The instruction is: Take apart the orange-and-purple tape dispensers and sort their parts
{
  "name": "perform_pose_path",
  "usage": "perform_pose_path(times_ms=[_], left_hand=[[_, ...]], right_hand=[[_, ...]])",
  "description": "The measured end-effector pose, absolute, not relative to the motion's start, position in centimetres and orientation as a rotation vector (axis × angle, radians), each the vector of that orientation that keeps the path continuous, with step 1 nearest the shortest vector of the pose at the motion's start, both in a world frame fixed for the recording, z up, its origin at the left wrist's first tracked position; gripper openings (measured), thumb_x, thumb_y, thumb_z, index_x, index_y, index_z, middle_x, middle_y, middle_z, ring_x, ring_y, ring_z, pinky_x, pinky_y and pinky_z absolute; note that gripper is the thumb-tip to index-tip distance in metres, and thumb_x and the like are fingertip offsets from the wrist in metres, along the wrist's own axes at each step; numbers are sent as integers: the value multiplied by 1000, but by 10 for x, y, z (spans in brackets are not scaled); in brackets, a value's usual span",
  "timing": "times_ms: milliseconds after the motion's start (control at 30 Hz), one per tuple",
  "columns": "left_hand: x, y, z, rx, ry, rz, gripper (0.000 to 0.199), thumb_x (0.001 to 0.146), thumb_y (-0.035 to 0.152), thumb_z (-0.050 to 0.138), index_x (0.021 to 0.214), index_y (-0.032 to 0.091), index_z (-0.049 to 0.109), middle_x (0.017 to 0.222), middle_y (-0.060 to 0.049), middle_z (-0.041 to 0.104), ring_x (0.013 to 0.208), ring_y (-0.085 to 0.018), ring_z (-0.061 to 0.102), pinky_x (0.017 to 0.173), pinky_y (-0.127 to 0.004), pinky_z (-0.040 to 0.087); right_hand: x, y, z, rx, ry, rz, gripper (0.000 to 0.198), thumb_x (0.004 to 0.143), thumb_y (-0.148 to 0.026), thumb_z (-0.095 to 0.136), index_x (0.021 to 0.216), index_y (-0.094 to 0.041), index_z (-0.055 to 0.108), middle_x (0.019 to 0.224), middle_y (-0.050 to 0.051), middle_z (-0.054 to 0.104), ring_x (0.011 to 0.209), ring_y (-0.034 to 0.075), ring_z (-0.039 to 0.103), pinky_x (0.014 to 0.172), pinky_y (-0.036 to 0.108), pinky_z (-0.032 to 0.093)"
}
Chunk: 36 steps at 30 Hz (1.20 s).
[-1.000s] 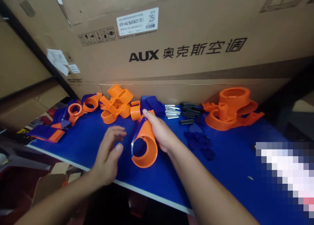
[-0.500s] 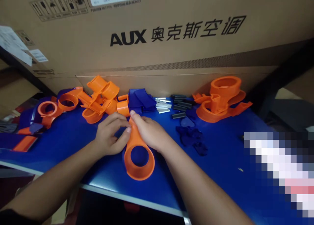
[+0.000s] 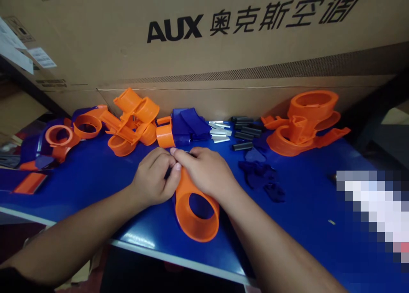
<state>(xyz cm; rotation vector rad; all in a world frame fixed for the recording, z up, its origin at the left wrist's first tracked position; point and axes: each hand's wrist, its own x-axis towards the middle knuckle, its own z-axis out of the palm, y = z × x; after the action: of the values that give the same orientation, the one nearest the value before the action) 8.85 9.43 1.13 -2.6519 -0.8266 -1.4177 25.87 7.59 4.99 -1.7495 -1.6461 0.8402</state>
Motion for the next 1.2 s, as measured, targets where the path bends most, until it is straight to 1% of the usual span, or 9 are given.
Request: perform_pose_path(times_ms=[167,367,500,600,733,933,1067,1133,1200], left_hand=[[92,91,10,-2601,-803,-1425,9,93,19,58,87,20,52,79,-4,60,77,-18,57,72,-34,50],[96,86,8,-2581,-902,-1273,10,97,21,49,87,20,51,78,-5,57,76,-20,55,69,-36,47],[100,81,7,-2567,-1007,-1157,11,98,21,44,89,19,51,78,-6,56,76,-23,54,68,-39,46],[101,78,7,-2603,-1086,-1091,12,98,21,42,91,19,51,79,-7,56,76,-24,55,69,-40,48],[103,76,7,-2715,-1182,-1012,11,98,21,45,88,20,50,78,-5,56,74,-22,57,69,-38,48],[104,82,4,-2800,-1254,-1022,12,98,23,45,86,22,46,81,-5,58,78,-23,60,71,-38,49],[101,83,7,-2899,-1437,-1044,5,96,27,50,97,23,47,87,-5,64,80,-24,64,69,-37,47],[100,82,11,-2995,-1555,-1030,11,95,28,52,105,23,48,90,-5,68,82,-24,67,70,-36,47],[98,81,15,-3104,-1648,-976,23,93,26,54,115,23,49,92,-4,70,84,-24,69,73,-36,48]], right_hand=[[259,75,54,-1833,-1641,747,59,86,-76,51,70,-22,69,71,5,69,64,20,59,54,30,36],[261,74,53,-1899,-1728,601,60,87,-77,49,65,-23,65,70,6,70,60,20,59,51,30,30],[263,76,51,-1946,-1759,571,59,86,-76,51,62,-23,65,68,7,70,56,20,58,49,31,28],[265,78,51,-1972,-1779,612,59,88,-73,50,61,-23,65,67,7,69,57,21,58,48,32,28],[269,80,52,-2006,-1773,587,61,86,-77,50,60,-23,65,67,8,70,57,21,59,50,32,29],[277,87,49,-2057,-1749,664,65,85,-79,48,58,-23,65,68,10,69,60,23,59,55,34,33],[282,94,45,-2101,-1709,726,68,85,-80,45,58,-22,66,67,10,68,61,25,60,56,34,35],[283,97,45,-2133,-1678,763,67,85,-80,44,58,-22,66,66,10,68,61,25,60,56,34,35],[284,99,46,-2163,-1655,802,67,86,-78,44,58,-22,66,64,10,67,58,24,59,55,34,35]])
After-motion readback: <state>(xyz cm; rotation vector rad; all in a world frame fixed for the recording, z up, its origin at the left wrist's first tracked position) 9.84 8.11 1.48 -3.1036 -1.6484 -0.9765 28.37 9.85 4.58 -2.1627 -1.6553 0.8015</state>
